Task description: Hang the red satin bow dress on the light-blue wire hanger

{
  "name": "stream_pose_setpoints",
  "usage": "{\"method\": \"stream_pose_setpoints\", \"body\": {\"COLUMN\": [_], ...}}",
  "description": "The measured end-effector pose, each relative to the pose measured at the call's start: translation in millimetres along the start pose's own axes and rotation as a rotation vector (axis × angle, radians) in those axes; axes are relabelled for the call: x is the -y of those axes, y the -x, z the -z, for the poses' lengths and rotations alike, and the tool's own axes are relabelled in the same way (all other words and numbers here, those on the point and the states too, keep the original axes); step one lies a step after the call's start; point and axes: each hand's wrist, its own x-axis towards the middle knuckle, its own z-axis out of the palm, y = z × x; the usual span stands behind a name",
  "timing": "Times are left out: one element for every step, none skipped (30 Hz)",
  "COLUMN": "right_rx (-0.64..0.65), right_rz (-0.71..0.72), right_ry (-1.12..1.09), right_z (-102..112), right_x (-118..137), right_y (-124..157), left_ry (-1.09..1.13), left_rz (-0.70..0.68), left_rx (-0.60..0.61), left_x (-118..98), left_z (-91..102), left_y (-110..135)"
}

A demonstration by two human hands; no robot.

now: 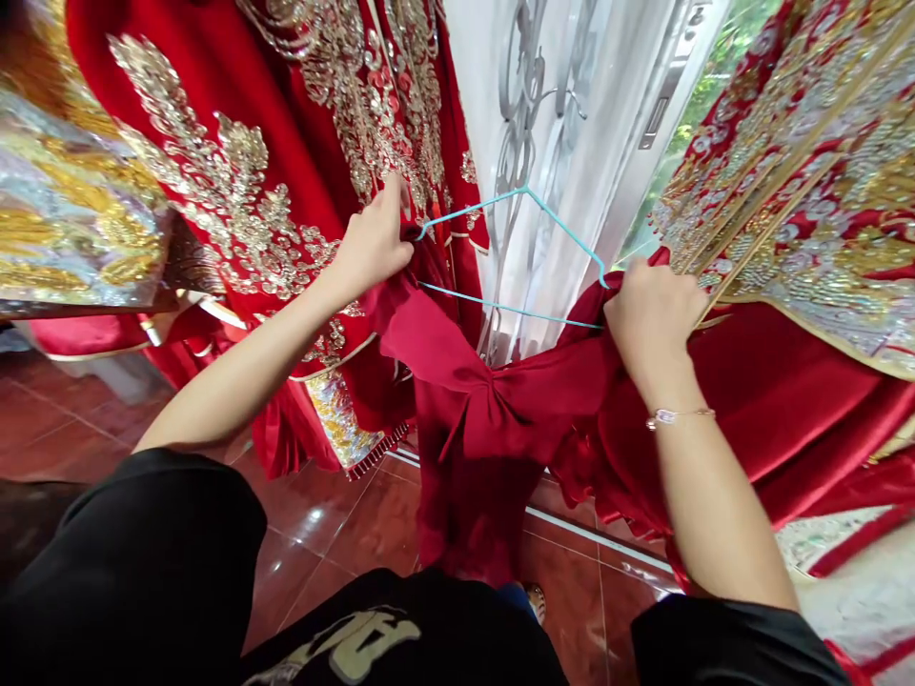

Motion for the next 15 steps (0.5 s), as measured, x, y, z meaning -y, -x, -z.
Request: {"method": "stream_pose_setpoints", "body": {"right_rx": [0.023, 0.050, 0.076, 0.098, 0.107, 0.112, 0.117, 0.125, 0.135, 0.147, 0.161, 0.174, 0.178, 0.174, 0.159], "right_rz": [0.015, 0.028, 0.036, 0.043, 0.045, 0.046, 0.044, 0.038, 0.024, -0.001, -0.041, -0.089, -0.138, -0.180, -0.210], "right_ry": [0.014, 0.028, 0.042, 0.052, 0.057, 0.050, 0.025, -0.023, -0.095, -0.186, -0.302, -0.430, -0.549, -0.651, -0.731], "right_z": [2, 3, 4, 5, 5, 4, 3, 1, -1, -5, -8, -13, -17, -21, -25], "right_x": [-3, -6, -10, -13, -16, -20, -24, -29, -34, -39, -44, -49, -53, -58, -61], "right_y": [-5, -10, -16, -21, -27, -33, -38, -43, -48, -52, -55, -56, -57, -56, -55], "left_ry": [0.047, 0.099, 0.151, 0.195, 0.223, 0.233, 0.219, 0.182, 0.122, 0.048, -0.034, -0.114, -0.182, -0.231, -0.256], "left_rz": [-0.021, -0.047, -0.073, -0.100, -0.126, -0.152, -0.176, -0.195, -0.209, -0.214, -0.209, -0.193, -0.172, -0.153, -0.144], "left_rx": [0.019, 0.042, 0.066, 0.087, 0.101, 0.106, 0.104, 0.096, 0.085, 0.075, 0.068, 0.070, 0.081, 0.097, 0.115], "left_x": [8, 15, 22, 27, 31, 33, 33, 31, 26, 21, 14, 8, 3, 0, -1], "left_z": [7.0, 13.6, 19.4, 23.9, 27.1, 28.7, 28.9, 27.7, 25.4, 22.5, 19.4, 16.8, 15.0, 14.5, 15.6], "left_y": [-3, -7, -11, -14, -16, -17, -18, -17, -15, -12, -10, -8, -7, -9, -13]}}
